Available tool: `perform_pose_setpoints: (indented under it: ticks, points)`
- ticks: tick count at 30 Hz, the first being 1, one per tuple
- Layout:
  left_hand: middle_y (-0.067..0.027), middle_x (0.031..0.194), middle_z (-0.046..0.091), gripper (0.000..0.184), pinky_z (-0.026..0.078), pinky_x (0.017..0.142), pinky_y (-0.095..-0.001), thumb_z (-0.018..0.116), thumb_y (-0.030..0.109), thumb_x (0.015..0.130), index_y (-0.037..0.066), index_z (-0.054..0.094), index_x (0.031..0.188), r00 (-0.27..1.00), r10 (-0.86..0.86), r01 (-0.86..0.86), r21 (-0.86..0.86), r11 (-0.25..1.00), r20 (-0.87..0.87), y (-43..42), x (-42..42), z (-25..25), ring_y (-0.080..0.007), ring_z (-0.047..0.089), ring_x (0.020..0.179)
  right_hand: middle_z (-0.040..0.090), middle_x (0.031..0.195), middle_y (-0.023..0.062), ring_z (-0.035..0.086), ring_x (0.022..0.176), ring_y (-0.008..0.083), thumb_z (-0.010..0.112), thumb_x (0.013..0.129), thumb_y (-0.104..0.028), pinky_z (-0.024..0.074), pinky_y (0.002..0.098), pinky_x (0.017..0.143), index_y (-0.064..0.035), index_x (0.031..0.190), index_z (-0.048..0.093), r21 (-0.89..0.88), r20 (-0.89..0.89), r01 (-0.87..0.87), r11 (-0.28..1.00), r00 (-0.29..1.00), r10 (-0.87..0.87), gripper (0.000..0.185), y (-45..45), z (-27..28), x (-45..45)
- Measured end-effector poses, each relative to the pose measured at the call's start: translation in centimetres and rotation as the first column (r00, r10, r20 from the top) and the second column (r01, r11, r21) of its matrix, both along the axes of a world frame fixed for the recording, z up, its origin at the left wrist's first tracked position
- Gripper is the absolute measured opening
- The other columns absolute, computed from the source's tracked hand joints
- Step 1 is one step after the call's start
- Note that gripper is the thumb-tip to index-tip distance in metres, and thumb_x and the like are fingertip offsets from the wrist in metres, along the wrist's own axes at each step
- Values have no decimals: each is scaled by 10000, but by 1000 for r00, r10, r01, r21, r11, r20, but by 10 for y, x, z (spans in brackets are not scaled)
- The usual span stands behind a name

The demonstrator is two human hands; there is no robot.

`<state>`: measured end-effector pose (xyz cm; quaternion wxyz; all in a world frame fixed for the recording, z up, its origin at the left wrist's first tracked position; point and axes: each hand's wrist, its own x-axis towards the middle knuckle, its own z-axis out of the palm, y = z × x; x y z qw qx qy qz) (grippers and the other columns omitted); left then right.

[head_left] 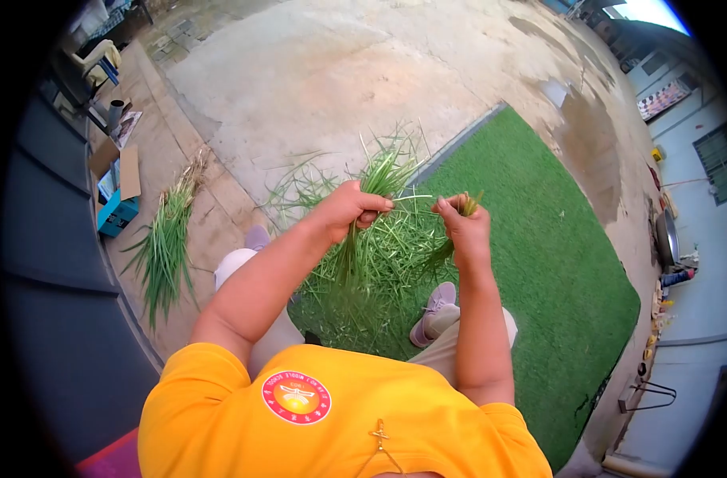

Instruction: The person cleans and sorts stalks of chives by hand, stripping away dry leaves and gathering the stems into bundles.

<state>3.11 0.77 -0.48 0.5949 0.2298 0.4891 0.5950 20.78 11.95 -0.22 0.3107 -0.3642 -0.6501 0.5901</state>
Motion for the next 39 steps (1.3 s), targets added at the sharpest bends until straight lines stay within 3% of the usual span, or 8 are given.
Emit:
perform_pose_setpoints:
  ticks: [6, 8, 11, 18, 20, 33, 38, 39]
  points:
    - [-14, 633, 536, 81, 220, 370, -184, 605, 56, 737, 26, 551, 790, 998, 19, -21, 35, 999, 59, -12, -20, 3, -26, 325, 417, 617, 761, 26, 497, 642, 63, 614, 791, -109, 389, 207, 583, 3, 862, 627, -181, -43, 85, 980, 995, -94, 133, 18, 10, 14]
    - [-34, 656, 559, 84, 224, 367, -181, 600, 60, 742, 26, 551, 802, 998, 23, -25, 37, 999, 66, -16, -20, 6, -27, 329, 413, 621, 846, 53, 537, 776, 94, 616, 790, -111, 425, 228, 691, 11, 984, 611, 149, -38, 277, 949, 961, -275, 229, 18, 1, 9]
    - [-67, 692, 595, 95, 232, 362, -177, 594, 70, 751, 27, 552, 825, 998, 2, -4, 31, 1000, 67, -19, -17, 3, -28, 338, 405, 612, 911, 66, 533, 877, 107, 620, 792, -122, 425, 242, 759, 9, 1052, 592, 145, -4, 114, 983, 993, -114, 292, 4, 1, -4]
    - [-29, 641, 562, 107, 235, 353, -165, 599, 87, 770, 35, 545, 848, 994, -110, 110, -19, 994, -4, -17, -1, -2, -19, 346, 398, 535, 707, -6, 397, 536, 28, 595, 829, -160, 321, 183, 459, -9, 867, 616, -332, -235, -189, 924, 965, 113, 157, -25, -5, -28]
    - [-7, 602, 518, 86, 225, 354, -168, 585, 81, 780, 34, 538, 835, 991, -137, 136, -41, 990, -5, -15, -5, -2, -19, 340, 398, 482, 642, -30, 264, 460, 14, 567, 853, -168, 202, 181, 395, -19, 788, 589, -315, -365, 17, 949, 921, -138, 164, -11, 1, -26]
    - [-37, 626, 565, 45, 278, 393, -207, 558, 65, 746, 32, 555, 777, 915, 124, -187, -133, 973, -383, -28, -45, -4, -53, 385, 449, 559, 992, 208, 531, 718, 137, 257, 961, -194, 471, 238, 562, -40, 887, 434, -456, -654, 475, 753, 395, -645, 246, 101, 12, 97]
    - [-39, 684, 605, 90, 305, 448, -210, 550, 64, 751, 41, 579, 834, 812, 161, -247, -81, 966, -561, -21, -39, -24, -53, 401, 495, 552, 991, 213, 528, 709, 135, 273, 960, -200, 468, 239, 564, -34, 892, 431, -533, -580, 491, 689, 381, -720, 239, 75, 33, 77]
    - [-34, 685, 607, 115, 372, 530, -234, 539, 58, 755, 31, 584, 857, 781, 91, -203, -113, 973, -617, -21, -31, -16, -78, 473, 569, 558, 968, 200, 486, 643, 109, 300, 956, -197, 428, 226, 517, -25, 901, 435, -437, -605, 414, 799, 522, -601, 225, 70, 26, 73]
